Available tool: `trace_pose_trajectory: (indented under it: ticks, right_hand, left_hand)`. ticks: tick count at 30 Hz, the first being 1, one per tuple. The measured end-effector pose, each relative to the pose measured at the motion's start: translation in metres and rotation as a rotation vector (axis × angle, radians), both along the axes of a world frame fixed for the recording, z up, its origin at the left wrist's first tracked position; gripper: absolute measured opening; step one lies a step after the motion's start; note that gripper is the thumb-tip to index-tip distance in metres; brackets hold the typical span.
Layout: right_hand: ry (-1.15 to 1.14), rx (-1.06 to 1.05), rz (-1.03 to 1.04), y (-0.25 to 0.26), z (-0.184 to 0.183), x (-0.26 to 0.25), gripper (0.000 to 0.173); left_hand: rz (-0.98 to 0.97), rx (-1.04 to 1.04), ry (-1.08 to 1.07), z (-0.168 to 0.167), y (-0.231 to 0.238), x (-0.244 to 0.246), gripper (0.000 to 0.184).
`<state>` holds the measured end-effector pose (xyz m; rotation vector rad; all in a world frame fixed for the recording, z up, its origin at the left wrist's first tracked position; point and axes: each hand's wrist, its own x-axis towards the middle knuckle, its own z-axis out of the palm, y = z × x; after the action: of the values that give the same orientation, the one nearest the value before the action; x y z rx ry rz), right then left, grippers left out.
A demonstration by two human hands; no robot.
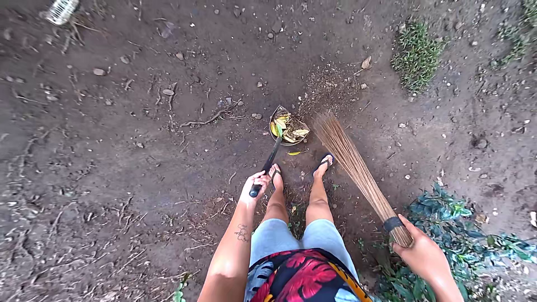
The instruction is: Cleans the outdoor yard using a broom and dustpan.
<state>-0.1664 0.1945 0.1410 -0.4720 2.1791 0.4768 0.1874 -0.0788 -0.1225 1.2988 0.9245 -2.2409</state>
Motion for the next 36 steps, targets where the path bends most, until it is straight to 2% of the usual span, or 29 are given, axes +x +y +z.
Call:
trace_pose_trajectory:
  ticks: [6,11,15,18,20,24,32,36]
  right_hand:
    - [-0.060,0.143,0.120,-0.014,-0.012,-0.001,0.087]
    - [-0.281,0.195,0.200,-0.021,-0.025,0.005,0.088]
    - [-0.413,0.192,0.224,-0.043,-0.063,0.012,0.088]
    - [-0.395,0.172,0.215,-0.067,-0.096,-0.001,0.085]
    - [-0.333,0.165,0.210,-0.079,-0.105,-0.018,0.084]
    - [-0.256,0.113,0.154,-0.073,-0.089,-0.049,0.084]
    - [-0.221,-0.075,-0.004,-0.020,-0.001,-0.094,0.083]
    - [-0.130,-0.125,-0.019,-0.006,0.017,-0.091,0.084]
  left_hand:
    - [0.097,-0.044,-0.005,0.028,0.013,0.033,0.033]
    - [0.134,-0.137,-0.008,0.047,0.012,0.039,0.038]
    - [0.126,-0.213,-0.043,0.056,0.006,0.035,0.038]
    - [0.138,-0.234,-0.051,0.057,0.004,0.035,0.041]
    - [0.156,-0.229,-0.045,0.057,0.004,0.036,0.040]
    - [0.150,-0.202,-0.041,0.055,0.013,0.043,0.040]
    - [-0.017,-0.107,-0.068,0.045,0.024,0.050,0.035]
    - [-0.121,-0.057,-0.068,0.031,0.037,0.044,0.030]
